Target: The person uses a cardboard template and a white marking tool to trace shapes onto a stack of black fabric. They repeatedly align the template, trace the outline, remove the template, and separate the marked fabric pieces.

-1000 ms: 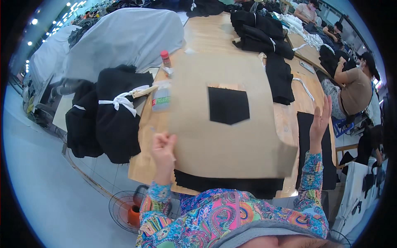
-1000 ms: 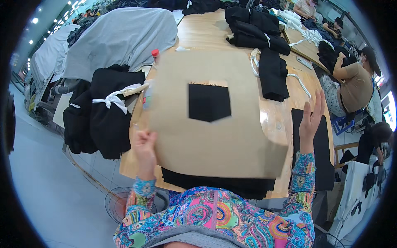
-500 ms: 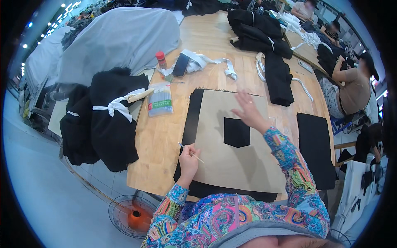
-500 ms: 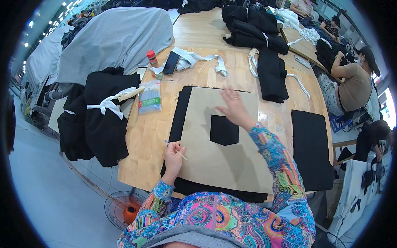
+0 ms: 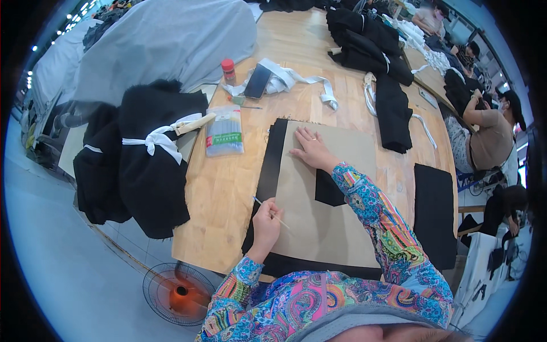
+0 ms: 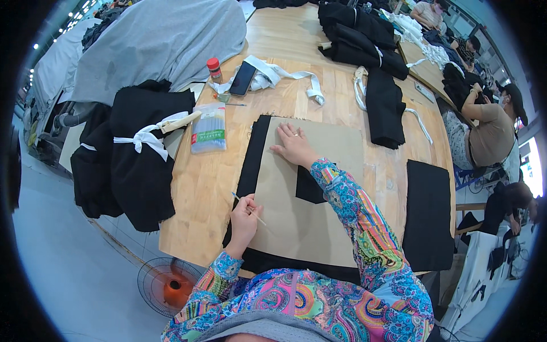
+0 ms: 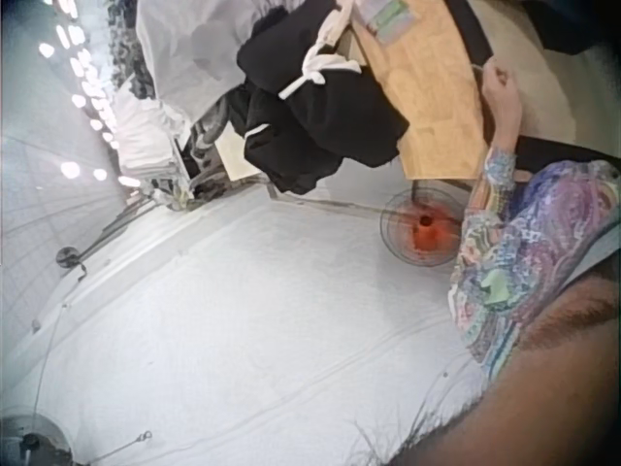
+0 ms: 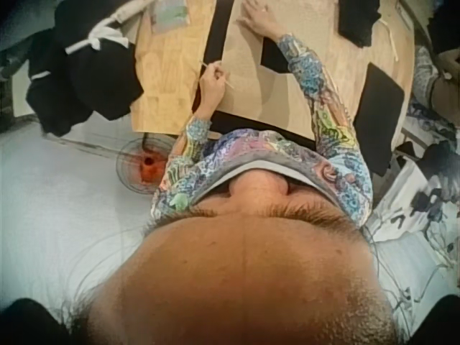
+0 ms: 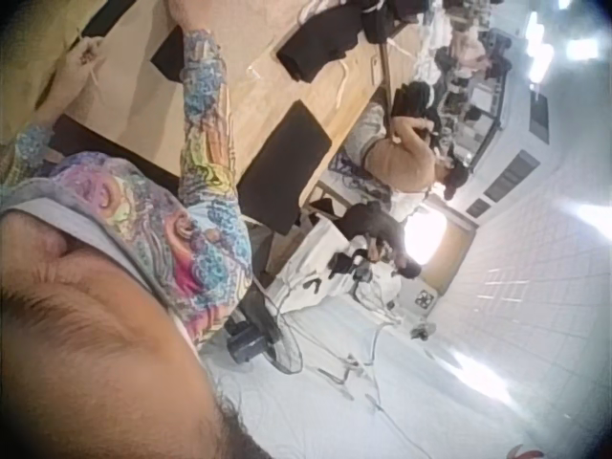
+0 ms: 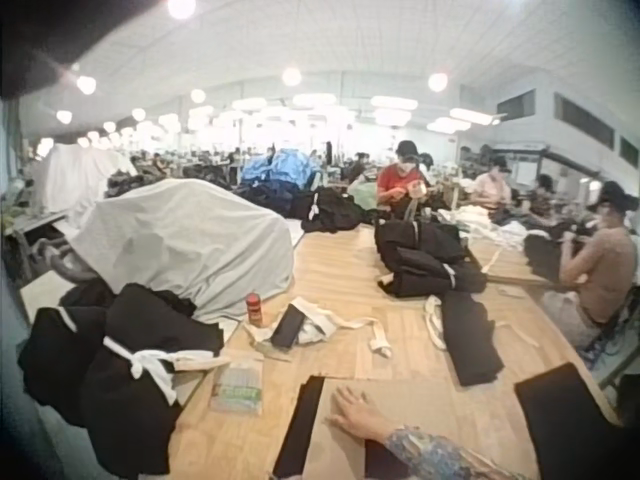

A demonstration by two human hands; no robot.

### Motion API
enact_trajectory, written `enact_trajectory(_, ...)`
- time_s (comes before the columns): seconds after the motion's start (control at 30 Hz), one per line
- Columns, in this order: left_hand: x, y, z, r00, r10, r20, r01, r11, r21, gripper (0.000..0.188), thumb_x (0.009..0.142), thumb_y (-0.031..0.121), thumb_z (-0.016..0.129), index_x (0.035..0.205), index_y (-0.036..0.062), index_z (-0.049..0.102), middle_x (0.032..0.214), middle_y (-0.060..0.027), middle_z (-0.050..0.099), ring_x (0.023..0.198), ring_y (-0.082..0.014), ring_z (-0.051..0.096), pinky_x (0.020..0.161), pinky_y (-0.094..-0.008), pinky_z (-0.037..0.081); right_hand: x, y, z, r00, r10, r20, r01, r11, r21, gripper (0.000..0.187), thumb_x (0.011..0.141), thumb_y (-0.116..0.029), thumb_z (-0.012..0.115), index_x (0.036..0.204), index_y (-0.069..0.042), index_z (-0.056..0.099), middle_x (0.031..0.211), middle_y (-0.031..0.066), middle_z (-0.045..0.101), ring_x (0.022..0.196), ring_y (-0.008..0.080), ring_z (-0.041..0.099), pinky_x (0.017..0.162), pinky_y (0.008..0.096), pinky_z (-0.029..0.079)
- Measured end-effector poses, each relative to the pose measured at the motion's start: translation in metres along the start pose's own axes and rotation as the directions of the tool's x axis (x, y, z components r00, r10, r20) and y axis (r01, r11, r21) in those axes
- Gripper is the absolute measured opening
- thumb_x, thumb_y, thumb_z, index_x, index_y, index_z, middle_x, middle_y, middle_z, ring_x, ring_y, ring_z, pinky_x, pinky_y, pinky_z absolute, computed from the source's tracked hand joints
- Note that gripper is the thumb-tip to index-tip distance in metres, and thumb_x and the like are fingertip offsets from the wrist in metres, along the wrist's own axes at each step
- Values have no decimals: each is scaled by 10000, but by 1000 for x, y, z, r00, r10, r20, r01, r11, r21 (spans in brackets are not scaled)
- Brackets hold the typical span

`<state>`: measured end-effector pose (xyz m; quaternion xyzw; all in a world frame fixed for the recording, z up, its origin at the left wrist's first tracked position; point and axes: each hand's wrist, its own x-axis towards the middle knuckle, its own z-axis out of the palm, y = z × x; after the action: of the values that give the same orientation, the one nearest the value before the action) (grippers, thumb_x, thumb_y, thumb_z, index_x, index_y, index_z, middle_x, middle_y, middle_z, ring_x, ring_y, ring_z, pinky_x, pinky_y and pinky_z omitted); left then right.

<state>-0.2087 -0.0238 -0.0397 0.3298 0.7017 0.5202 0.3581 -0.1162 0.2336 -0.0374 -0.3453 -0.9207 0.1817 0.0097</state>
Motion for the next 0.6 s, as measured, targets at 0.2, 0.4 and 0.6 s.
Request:
enact_trajectory(0.2,1,-7,0,999,33,16,-33,999,-6,289,798,-4,654,1078,-21,584,807,-76,598,698,-166,579,657,-296,480,0,2,5,1000,10,-7,-10,1000,-8,737,916,-499,490,1420,10,315,1518,164,255,1421,320,194,1128,531,155)
enact_trajectory(0.4,1,-9,1,1000,-2,31,5,996,-88,245,814,-22,644,1045,-21,562,909,-70,577,708,-109,546,653,-253,467,-1,2,8,1000,10,-22,-11,1000,-10,737,917,-501,489,1419,9,317,1516,164,258,1423,313,189,1129,529,154)
enact_trajectory(0.6,1,-10,-1,998,-27,56,33,993,-116,114,844,-54,618,901,-7,530,1204,-87,586,739,-44,499,672,-199,453,0,-2,6,1000,8,-16,-8,1000,-4,732,917,-502,489,1419,4,323,1516,162,261,1422,314,192,1130,527,151)
